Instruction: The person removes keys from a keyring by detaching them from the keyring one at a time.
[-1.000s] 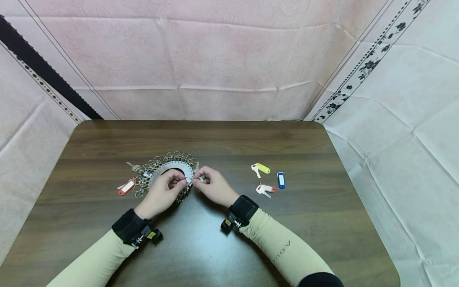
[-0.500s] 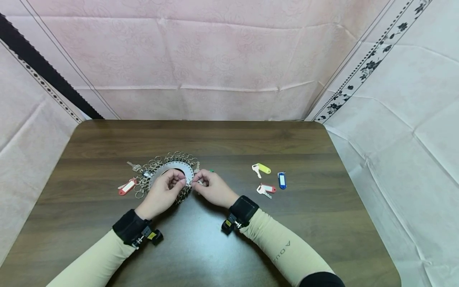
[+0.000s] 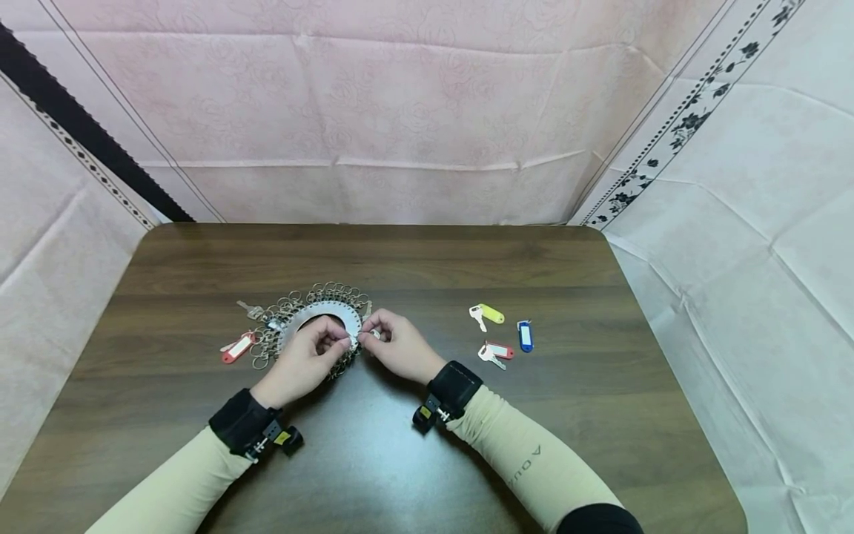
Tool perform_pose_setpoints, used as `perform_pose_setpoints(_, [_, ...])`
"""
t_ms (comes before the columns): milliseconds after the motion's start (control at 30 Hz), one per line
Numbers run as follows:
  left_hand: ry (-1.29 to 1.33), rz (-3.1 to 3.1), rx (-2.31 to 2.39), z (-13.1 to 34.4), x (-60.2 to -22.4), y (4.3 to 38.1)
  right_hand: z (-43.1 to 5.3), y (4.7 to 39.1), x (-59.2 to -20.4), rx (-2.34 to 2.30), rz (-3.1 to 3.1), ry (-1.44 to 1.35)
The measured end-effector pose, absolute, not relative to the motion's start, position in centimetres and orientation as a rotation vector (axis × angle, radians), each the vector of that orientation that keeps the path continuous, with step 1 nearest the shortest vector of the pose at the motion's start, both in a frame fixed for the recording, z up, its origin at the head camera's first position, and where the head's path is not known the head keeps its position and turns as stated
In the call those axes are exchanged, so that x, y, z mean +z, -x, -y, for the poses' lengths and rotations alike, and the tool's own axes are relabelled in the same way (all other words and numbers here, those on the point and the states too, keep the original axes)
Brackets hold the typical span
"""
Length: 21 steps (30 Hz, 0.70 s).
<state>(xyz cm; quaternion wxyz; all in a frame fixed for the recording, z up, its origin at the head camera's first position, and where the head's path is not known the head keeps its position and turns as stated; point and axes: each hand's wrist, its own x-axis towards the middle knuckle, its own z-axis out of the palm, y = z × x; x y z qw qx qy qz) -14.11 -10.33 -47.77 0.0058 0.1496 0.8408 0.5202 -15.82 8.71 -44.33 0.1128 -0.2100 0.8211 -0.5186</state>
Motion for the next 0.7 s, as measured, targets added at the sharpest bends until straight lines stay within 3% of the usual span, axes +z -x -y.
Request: perform_pose_setpoints(700, [-0.482, -2.637, 1.520, 10.48, -48.59, 14.35, -8.62, 15.86, -44.22, -1.552, -2.424, 0.610])
